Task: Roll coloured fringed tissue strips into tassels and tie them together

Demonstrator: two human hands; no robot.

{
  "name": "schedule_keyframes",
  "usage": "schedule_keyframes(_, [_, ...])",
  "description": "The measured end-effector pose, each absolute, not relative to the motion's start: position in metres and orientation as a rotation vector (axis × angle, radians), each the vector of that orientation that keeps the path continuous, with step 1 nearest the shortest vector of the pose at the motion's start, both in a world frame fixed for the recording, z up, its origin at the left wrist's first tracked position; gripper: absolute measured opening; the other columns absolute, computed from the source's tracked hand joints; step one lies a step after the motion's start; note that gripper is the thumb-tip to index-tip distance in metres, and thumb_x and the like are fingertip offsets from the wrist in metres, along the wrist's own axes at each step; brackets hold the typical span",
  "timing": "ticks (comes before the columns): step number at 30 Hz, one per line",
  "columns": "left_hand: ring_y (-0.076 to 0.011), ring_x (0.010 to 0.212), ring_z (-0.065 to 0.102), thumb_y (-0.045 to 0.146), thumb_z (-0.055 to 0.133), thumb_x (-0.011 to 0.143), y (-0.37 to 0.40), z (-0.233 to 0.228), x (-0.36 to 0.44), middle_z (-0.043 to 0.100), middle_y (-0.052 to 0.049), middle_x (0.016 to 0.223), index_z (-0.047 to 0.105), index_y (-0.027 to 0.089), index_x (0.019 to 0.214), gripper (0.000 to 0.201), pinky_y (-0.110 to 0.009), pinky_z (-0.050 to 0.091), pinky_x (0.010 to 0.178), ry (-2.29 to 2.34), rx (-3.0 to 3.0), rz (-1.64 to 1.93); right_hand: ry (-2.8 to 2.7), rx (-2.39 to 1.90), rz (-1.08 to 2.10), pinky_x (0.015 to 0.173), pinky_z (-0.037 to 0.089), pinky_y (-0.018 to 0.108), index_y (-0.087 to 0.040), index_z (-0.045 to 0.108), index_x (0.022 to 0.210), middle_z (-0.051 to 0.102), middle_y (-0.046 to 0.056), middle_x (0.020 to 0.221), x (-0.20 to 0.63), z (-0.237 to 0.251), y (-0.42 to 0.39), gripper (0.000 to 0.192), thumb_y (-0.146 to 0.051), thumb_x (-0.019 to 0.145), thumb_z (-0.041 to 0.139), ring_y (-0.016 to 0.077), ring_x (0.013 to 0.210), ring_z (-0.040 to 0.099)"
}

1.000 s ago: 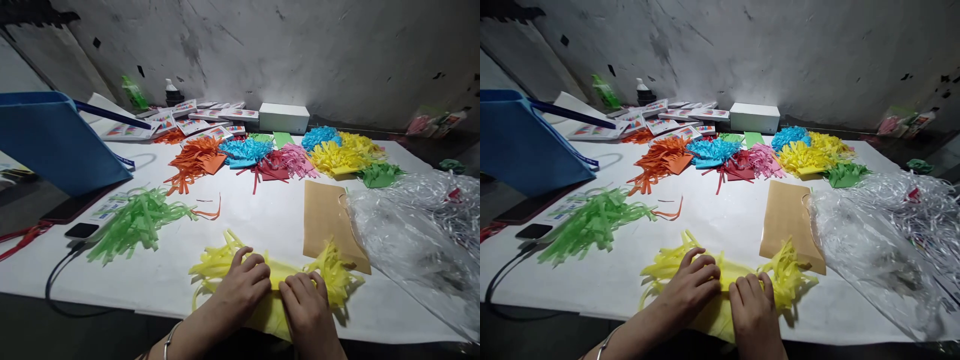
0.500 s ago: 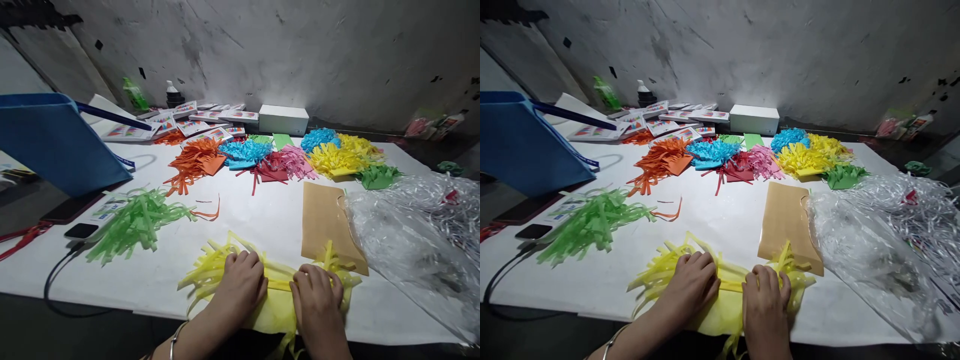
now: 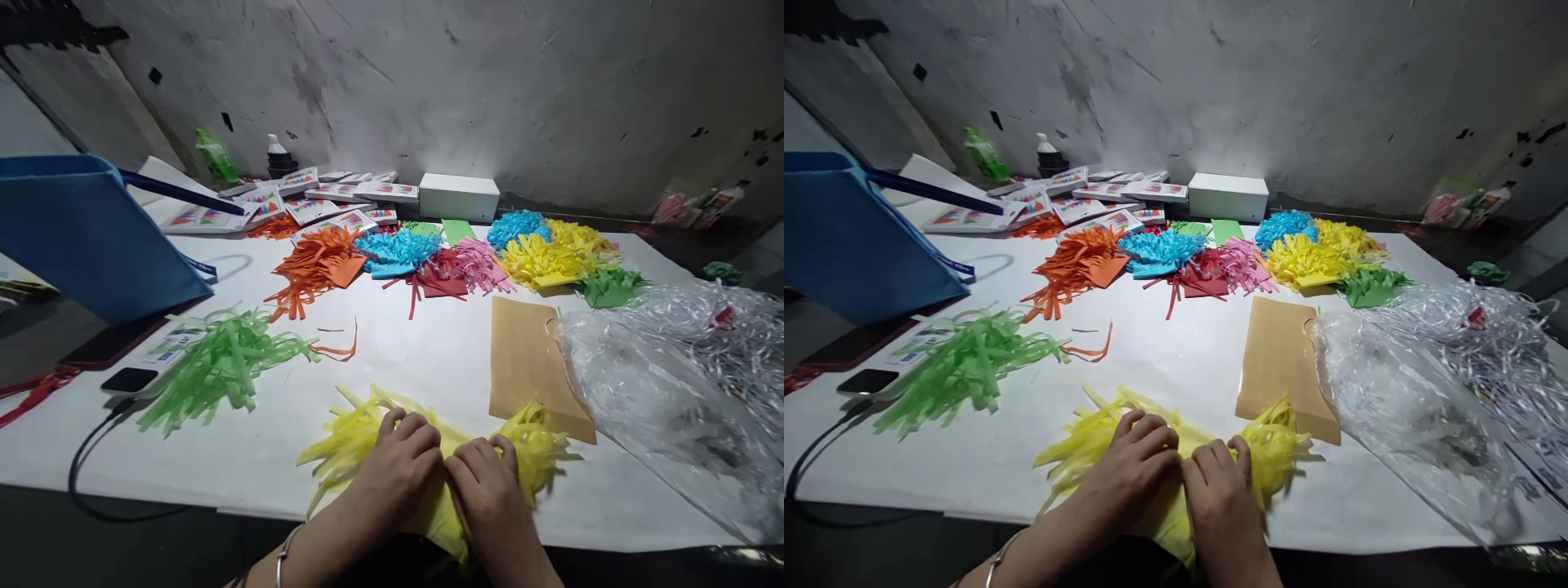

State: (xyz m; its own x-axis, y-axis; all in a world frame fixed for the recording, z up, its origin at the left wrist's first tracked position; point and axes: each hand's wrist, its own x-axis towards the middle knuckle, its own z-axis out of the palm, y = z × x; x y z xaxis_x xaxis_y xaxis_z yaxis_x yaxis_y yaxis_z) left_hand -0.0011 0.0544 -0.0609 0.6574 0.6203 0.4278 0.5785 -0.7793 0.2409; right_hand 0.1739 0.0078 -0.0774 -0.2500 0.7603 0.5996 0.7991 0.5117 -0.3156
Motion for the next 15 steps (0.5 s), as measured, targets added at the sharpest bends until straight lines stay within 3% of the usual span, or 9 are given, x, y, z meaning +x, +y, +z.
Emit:
schedule_keyframes(8, [-0.0196,0.088,0.053,0.014,0.064,0.093,0.049,-0.061,-0.005,0.067,0.000,0.091,0.065,0.021,0.083,0.012,-0.037,0.029,0.081,1.129,2.544,0.598,-1.865,-1.322,0.088,0.106,0.025,0.044,-0.025,0.065,0.089,0.067,-0.001,0.088,0.197,-0.081,-0.008,0.029,-0.027,0.104,0.040,0.0181,0.089,0.058])
schedule_keyframes(15, [-0.0223,0.086,0.053,0.016,0.061,0.089,0.052,-0.045,0.010,0.064,-0.004,0.090,0.061,0.017,0.079,0.010,-0.040,0.031,0.078,1.364,2.573,0.320,-1.739,-1.615,0.037,0.103,0.026,0.047,-0.024,0.057,0.076,0.065,0.000,0.084,0.186,-0.077,-0.008,0.021,-0.019,0.094,0.048,0.0209,0.086,0.059])
